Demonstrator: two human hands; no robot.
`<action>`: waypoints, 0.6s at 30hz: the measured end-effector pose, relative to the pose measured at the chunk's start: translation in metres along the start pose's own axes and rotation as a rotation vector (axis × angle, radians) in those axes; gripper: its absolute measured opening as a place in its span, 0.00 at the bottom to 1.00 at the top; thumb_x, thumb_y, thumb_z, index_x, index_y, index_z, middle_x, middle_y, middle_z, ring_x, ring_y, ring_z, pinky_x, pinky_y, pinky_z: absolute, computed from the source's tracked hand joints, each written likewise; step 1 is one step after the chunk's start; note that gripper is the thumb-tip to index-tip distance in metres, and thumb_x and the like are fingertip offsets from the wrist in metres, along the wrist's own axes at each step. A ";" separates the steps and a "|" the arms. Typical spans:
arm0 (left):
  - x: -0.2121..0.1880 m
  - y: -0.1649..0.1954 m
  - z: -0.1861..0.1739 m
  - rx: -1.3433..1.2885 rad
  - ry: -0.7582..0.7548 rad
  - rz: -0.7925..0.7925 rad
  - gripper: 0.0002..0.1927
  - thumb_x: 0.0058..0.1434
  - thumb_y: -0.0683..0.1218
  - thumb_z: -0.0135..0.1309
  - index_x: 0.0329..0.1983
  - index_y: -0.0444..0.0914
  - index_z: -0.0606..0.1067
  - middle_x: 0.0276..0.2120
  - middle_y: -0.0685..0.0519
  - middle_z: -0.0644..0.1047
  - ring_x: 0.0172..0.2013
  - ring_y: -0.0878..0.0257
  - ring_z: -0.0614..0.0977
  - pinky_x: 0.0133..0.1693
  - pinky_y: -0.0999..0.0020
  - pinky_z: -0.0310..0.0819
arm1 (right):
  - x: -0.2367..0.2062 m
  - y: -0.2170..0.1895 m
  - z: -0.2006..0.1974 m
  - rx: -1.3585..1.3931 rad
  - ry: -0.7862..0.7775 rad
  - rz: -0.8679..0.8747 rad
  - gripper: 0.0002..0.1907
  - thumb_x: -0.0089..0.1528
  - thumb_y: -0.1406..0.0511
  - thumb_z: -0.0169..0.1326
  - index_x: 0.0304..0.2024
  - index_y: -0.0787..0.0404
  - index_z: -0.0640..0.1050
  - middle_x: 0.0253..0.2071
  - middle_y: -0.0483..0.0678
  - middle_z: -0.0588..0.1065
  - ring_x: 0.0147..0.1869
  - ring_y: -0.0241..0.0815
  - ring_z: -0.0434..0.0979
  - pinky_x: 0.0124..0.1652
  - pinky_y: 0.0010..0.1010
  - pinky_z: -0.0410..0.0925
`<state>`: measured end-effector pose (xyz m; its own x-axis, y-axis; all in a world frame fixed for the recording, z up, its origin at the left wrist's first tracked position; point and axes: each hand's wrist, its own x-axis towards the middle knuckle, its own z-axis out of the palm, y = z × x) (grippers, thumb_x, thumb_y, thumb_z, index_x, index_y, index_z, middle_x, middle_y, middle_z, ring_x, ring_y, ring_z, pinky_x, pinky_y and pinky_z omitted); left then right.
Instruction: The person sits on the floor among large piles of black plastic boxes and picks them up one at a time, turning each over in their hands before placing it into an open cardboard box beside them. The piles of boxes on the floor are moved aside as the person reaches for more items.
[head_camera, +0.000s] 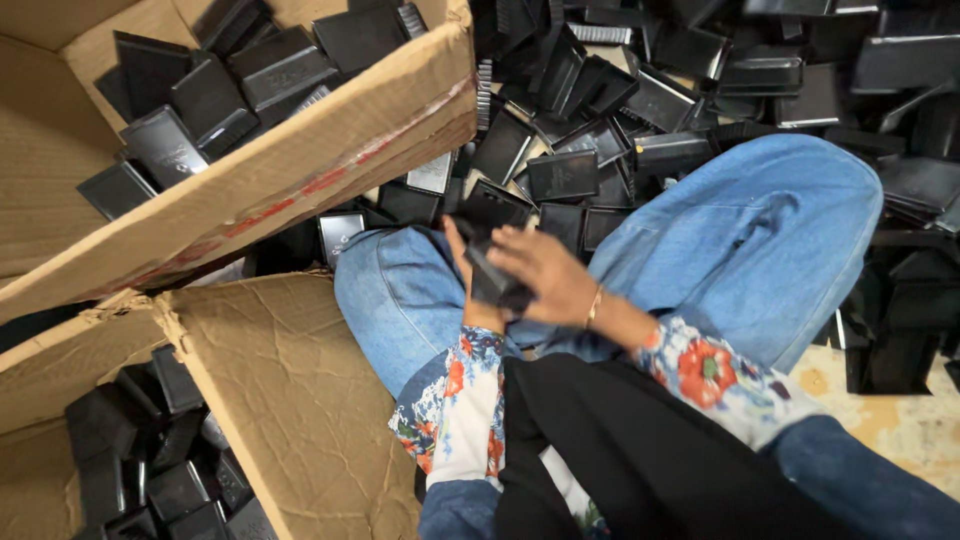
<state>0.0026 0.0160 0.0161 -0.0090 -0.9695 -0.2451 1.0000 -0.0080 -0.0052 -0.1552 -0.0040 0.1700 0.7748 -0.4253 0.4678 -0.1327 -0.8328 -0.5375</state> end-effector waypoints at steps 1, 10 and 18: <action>0.003 -0.003 -0.001 -0.016 -0.068 -0.056 0.47 0.65 0.81 0.49 0.51 0.31 0.73 0.47 0.41 0.78 0.48 0.46 0.80 0.57 0.51 0.74 | -0.002 0.009 0.000 0.104 0.053 0.092 0.36 0.55 0.53 0.65 0.62 0.58 0.71 0.63 0.58 0.74 0.68 0.56 0.75 0.67 0.41 0.65; 0.015 -0.017 0.023 0.269 0.381 0.287 0.31 0.60 0.70 0.49 0.57 0.47 0.70 0.53 0.57 0.74 0.53 0.61 0.75 0.52 0.56 0.70 | 0.043 -0.013 -0.011 1.251 1.166 0.669 0.27 0.58 0.76 0.58 0.58 0.55 0.69 0.51 0.43 0.74 0.54 0.38 0.75 0.57 0.34 0.70; 0.015 -0.019 0.002 0.217 0.178 0.134 0.29 0.61 0.69 0.49 0.58 0.48 0.70 0.54 0.57 0.75 0.53 0.60 0.77 0.53 0.54 0.72 | 0.094 -0.135 -0.038 1.351 -0.115 0.020 0.37 0.69 0.55 0.58 0.75 0.57 0.58 0.77 0.46 0.60 0.82 0.38 0.54 0.81 0.33 0.46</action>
<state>-0.0161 0.0010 0.0147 0.1412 -0.9075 -0.3956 0.9695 0.0460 0.2407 -0.0880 0.0554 0.3128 0.8353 -0.3462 0.4270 0.5097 0.1968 -0.8375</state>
